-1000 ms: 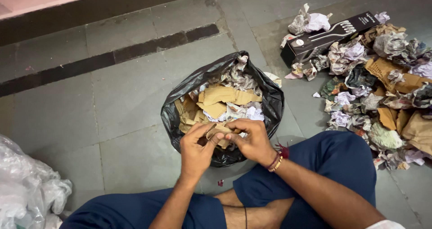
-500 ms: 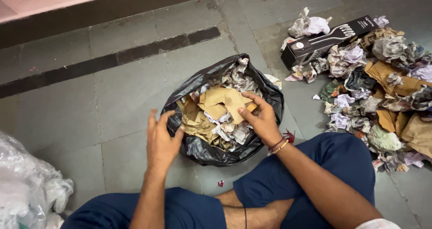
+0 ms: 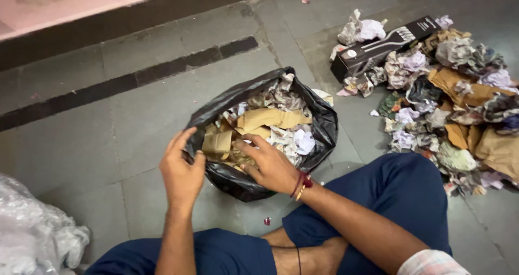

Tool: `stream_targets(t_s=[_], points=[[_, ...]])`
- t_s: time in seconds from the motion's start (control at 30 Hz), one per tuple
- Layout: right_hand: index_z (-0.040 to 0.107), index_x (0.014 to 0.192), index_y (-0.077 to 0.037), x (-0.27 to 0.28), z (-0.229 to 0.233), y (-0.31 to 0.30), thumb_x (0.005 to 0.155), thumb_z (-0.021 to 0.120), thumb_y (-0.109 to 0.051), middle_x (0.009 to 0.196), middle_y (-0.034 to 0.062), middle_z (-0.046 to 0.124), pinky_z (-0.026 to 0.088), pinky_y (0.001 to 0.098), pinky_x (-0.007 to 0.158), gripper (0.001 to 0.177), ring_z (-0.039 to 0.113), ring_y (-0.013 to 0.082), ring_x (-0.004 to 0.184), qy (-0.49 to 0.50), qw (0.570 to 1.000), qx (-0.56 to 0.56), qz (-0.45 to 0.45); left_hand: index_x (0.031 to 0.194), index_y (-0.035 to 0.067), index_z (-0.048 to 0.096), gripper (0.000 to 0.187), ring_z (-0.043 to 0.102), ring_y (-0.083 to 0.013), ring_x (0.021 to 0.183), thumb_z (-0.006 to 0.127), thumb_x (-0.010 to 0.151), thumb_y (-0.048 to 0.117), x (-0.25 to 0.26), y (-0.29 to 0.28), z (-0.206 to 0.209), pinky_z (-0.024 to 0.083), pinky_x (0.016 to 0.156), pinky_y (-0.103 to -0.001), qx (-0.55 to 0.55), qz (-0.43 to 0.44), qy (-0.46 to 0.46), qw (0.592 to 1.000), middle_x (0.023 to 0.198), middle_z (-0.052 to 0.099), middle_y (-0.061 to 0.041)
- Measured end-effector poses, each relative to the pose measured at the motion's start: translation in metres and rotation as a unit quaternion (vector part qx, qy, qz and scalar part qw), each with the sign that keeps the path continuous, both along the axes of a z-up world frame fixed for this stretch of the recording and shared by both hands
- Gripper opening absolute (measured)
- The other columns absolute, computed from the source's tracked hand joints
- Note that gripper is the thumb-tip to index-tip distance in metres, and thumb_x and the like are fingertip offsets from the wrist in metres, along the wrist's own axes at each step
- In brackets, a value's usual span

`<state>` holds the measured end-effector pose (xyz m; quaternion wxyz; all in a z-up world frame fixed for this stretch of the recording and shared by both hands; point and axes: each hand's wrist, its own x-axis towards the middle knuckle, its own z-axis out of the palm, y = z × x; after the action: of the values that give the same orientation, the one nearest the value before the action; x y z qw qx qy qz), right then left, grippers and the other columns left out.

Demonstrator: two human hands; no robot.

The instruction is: The person sits on the floor and sorts through a pile of paper and cardboard waste, picking up individual pieces and placing them into a black plastic bag. The person handles crumpled paper and cardboard pieces one at a time, transferring them from a pile on the floor into the bag.

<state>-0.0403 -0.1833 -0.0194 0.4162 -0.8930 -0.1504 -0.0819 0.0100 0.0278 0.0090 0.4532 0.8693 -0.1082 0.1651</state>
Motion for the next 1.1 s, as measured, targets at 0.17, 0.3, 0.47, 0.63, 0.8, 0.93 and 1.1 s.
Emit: stream_targets(t_s=[0.17,0.3,0.47,0.63,0.8,0.93,1.1], points=[[0.071,0.118,-0.007,0.005,0.000,-0.047,0.092,0.072,-0.018,0.122,0.0147,0.068,0.054,0.0410,0.096,0.028,0.067,0.0335,0.113,-0.029,0.999,-0.014,0.011,0.126,0.008,0.071,0.049,0.049,-0.0078,0.060,0.067,0.079,-0.006,0.001,0.001,0.002,0.046,0.059,-0.025,-0.044,0.015,0.042,0.998,0.125,0.068,-0.008],[0.073,0.114,-0.007,0.021,0.005,-0.129,0.087,0.070,-0.010,0.118,0.0135,0.072,0.058,0.0382,0.090,0.027,0.071,0.0294,0.106,-0.063,0.992,-0.025,-0.103,0.125,0.009,0.072,0.047,0.050,-0.0088,0.059,0.067,0.081,-0.006,-0.001,-0.003,0.002,0.046,0.059,-0.026,-0.038,0.022,0.049,0.998,0.125,0.068,-0.009],[0.075,0.116,-0.009,0.036,-0.028,-0.264,0.089,0.074,-0.011,0.120,0.0130,0.072,0.060,0.0357,0.083,0.027,0.074,0.0250,0.098,-0.044,0.949,-0.059,-0.308,0.124,0.008,0.072,0.041,0.048,-0.0076,0.059,0.068,0.085,-0.005,0.000,-0.005,-0.004,0.045,0.057,-0.024,-0.050,0.021,0.040,0.998,0.124,0.064,-0.009],[0.080,0.116,-0.016,0.046,-0.118,-0.370,0.079,0.080,-0.019,0.125,0.0157,0.072,0.056,0.0412,0.094,0.037,0.070,0.0337,0.109,0.162,0.919,-0.079,-0.352,0.122,0.008,0.073,0.038,0.048,-0.0064,0.059,0.067,0.087,-0.005,0.000,-0.009,-0.011,0.045,0.057,-0.023,-0.047,0.020,0.034,0.998,0.124,0.061,-0.009],[0.082,0.109,-0.012,0.071,-0.172,-0.390,0.073,0.089,-0.027,0.145,0.0286,0.052,0.045,0.0427,0.105,0.040,0.057,0.0461,0.124,0.068,0.925,-0.217,-0.305,0.121,0.008,0.073,0.036,0.048,-0.0058,0.059,0.068,0.087,-0.005,0.000,-0.010,-0.012,0.044,0.056,-0.023,-0.051,0.019,0.030,0.998,0.122,0.060,-0.009],[0.077,0.112,-0.005,0.079,-0.181,-0.371,0.075,0.088,-0.027,0.142,0.0266,0.059,0.047,0.0447,0.100,0.044,0.062,0.0449,0.117,0.037,0.929,-0.199,-0.310,0.119,0.007,0.073,0.035,0.047,-0.0063,0.057,0.067,0.087,-0.005,-0.001,-0.008,-0.012,0.043,0.055,-0.023,-0.055,0.025,0.036,0.998,0.120,0.064,-0.009],[0.078,0.109,-0.003,0.071,-0.149,-0.333,0.088,0.080,-0.017,0.108,0.0189,0.076,0.057,0.0386,0.089,0.025,0.075,0.0326,0.096,-0.056,0.912,-0.075,-0.399,0.117,0.006,0.074,0.031,0.049,-0.0076,0.063,0.068,0.088,-0.003,0.000,-0.006,-0.016,0.045,0.059,-0.024,-0.055,0.027,0.023,0.998,0.117,0.071,-0.009]])
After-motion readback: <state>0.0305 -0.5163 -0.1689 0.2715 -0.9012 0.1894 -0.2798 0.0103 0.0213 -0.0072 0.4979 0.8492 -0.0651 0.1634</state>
